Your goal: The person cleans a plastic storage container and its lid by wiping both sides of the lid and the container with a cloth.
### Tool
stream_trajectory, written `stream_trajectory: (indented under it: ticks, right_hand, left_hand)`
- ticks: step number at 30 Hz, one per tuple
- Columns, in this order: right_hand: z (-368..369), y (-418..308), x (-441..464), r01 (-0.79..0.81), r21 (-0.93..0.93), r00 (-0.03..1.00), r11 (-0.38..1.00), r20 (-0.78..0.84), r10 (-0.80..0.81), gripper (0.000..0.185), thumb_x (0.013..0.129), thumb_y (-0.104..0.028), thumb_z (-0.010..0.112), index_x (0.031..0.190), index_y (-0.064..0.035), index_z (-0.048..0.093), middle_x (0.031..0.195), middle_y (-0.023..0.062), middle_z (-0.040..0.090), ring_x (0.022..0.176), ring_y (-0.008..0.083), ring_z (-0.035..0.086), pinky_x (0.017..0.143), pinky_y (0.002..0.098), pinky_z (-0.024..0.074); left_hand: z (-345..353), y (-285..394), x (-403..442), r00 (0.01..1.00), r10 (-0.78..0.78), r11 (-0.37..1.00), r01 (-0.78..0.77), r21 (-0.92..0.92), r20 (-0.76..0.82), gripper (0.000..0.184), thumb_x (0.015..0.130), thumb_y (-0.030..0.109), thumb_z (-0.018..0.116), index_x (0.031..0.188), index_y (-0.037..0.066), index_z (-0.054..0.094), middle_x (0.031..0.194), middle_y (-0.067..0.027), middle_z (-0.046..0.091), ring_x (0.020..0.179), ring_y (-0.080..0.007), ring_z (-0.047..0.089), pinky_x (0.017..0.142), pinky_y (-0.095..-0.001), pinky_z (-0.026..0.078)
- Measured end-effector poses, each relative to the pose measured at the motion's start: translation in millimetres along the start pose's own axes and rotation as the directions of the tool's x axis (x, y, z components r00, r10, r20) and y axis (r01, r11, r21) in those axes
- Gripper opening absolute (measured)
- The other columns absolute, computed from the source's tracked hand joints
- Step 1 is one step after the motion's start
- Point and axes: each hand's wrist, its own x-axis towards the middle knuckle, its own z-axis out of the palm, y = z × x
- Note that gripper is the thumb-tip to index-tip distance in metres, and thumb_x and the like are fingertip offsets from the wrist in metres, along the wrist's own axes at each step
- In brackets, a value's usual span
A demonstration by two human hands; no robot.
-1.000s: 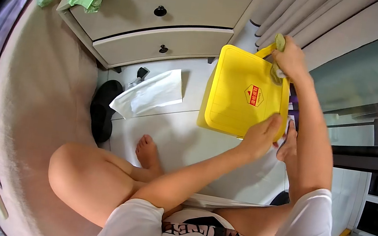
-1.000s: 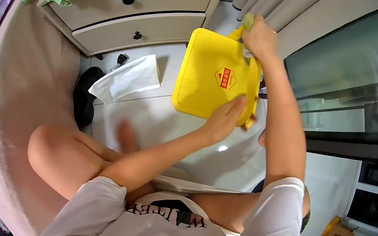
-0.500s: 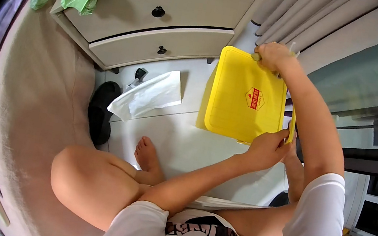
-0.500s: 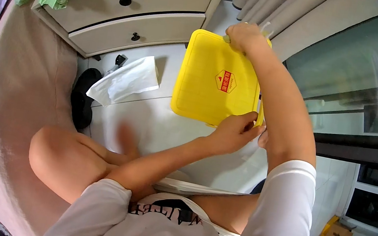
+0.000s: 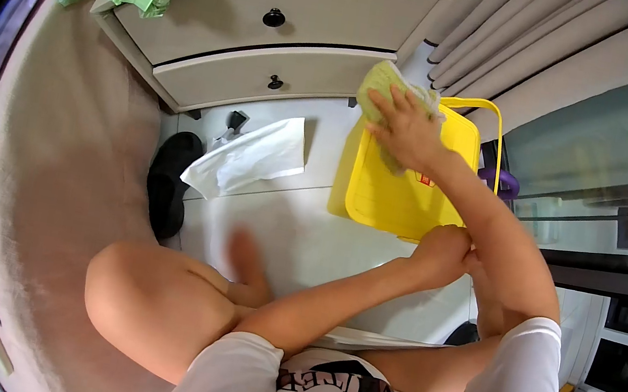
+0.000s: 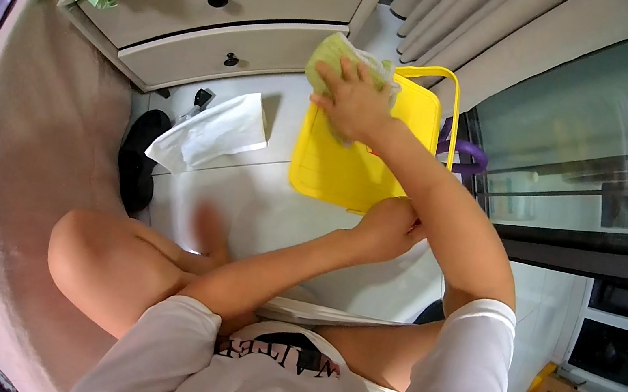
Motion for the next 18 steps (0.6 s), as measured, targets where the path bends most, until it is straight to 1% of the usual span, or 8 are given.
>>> stream_trajectory:
  ticks: [1,3,4,7,9,13,16,18]
  right_hand:
    - [6,-5,-6,0.001,0.0,1.0,1.0,-0.001,-0.001,0.057,0.087,-0.043,0.047,0.137,-0.0218,0.029,0.143,0.0124,0.024,0.13,0.0359,0.023,0.098,0.0607,0.0241]
    - [11,-16,-23,-0.005,-0.019,1.0,1.0,-0.031,0.004,0.063,0.088,-0.047,0.042,0.141,-0.0243,0.016,0.146,0.0148,0.017,0.133,0.0383,0.017,0.1,0.0597,0.022]
    - [8,-19,-29,-0.006,0.018,0.998,1.0,0.066,0.005,0.066,0.089,-0.047,0.039,0.142,-0.0202,0.012,0.147,0.0168,0.011,0.134,0.0391,0.011,0.099,0.0627,0.0193]
    - [-2,-30,-56,0.078,0.034,0.981,0.996,0.177,-0.083,0.069,0.088,-0.049,0.041,0.142,-0.0186,0.013,0.147,0.0172,0.011,0.134,0.0391,0.012,0.1,0.0614,0.0193]
    - [-3,-31,-69,0.092,0.052,0.975,0.994,0.196,-0.1,0.07,0.086,-0.051,0.041,0.142,-0.019,0.013,0.147,0.0175,0.011,0.134,0.0391,0.011,0.102,0.0604,0.0175]
    - [1,-24,-73,0.139,0.114,0.976,0.984,0.152,-0.156,0.069,0.087,-0.05,0.042,0.142,-0.0197,0.014,0.147,0.0153,0.012,0.135,0.0385,0.01,0.102,0.0614,0.0144]
    - [-3,-23,-74,0.149,0.15,0.979,0.977,0.116,-0.167,0.066,0.087,-0.048,0.043,0.141,-0.0193,0.018,0.146,0.0137,0.015,0.134,0.0372,0.015,0.103,0.0603,0.0148]
    - [-5,-19,-76,0.147,0.166,0.982,0.975,0.094,-0.164,0.064,0.087,-0.046,0.044,0.14,-0.0187,0.021,0.145,0.0135,0.019,0.132,0.0363,0.02,0.103,0.0587,0.0161]
  left_hand:
    - [3,-3,-1,1.0,0.0,1.0,0.0,0.001,0.0,0.025,0.084,0.019,0.053,0.105,0.005,0.055,0.078,-0.0165,0.063,0.073,-0.036,0.059,0.065,-0.0436,0.044]
    - [13,-10,-3,0.99,0.095,0.995,-0.093,0.02,-0.107,0.026,0.084,0.015,0.049,0.108,0.006,0.054,0.093,-0.0183,0.06,0.086,-0.0357,0.056,0.072,-0.0435,0.043]
    - [17,-13,-3,0.989,0.099,0.995,-0.097,0.021,-0.109,0.026,0.084,0.015,0.049,0.108,0.006,0.054,0.093,-0.0183,0.06,0.086,-0.0357,0.056,0.072,-0.0435,0.043]
    - [23,-15,-5,0.94,0.248,0.961,-0.209,0.181,-0.233,0.026,0.082,0.01,0.048,0.107,0.005,0.052,0.103,-0.019,0.055,0.095,-0.0358,0.051,0.079,-0.0427,0.041]
    - [19,-14,-11,0.955,0.245,0.957,-0.212,0.199,-0.165,0.035,0.082,0.014,0.052,0.115,0.003,0.048,0.102,-0.018,0.057,0.096,-0.032,0.053,0.083,-0.0406,0.041]
    - [15,-3,-20,0.975,0.179,0.973,-0.155,0.17,-0.134,0.038,0.083,0.014,0.051,0.119,0.004,0.047,0.104,-0.0169,0.055,0.102,-0.0307,0.05,0.089,-0.04,0.037]
    - [22,-9,-25,0.966,0.202,0.937,-0.143,0.317,-0.159,0.038,0.084,0.014,0.049,0.12,0.003,0.047,0.11,-0.0163,0.052,0.107,-0.0311,0.047,0.092,-0.0411,0.036]
    - [33,-27,-25,0.968,0.215,0.83,-0.11,0.547,-0.132,0.037,0.081,0.011,0.05,0.117,0.002,0.05,0.115,-0.0151,0.05,0.112,-0.0303,0.044,0.093,-0.0407,0.034]
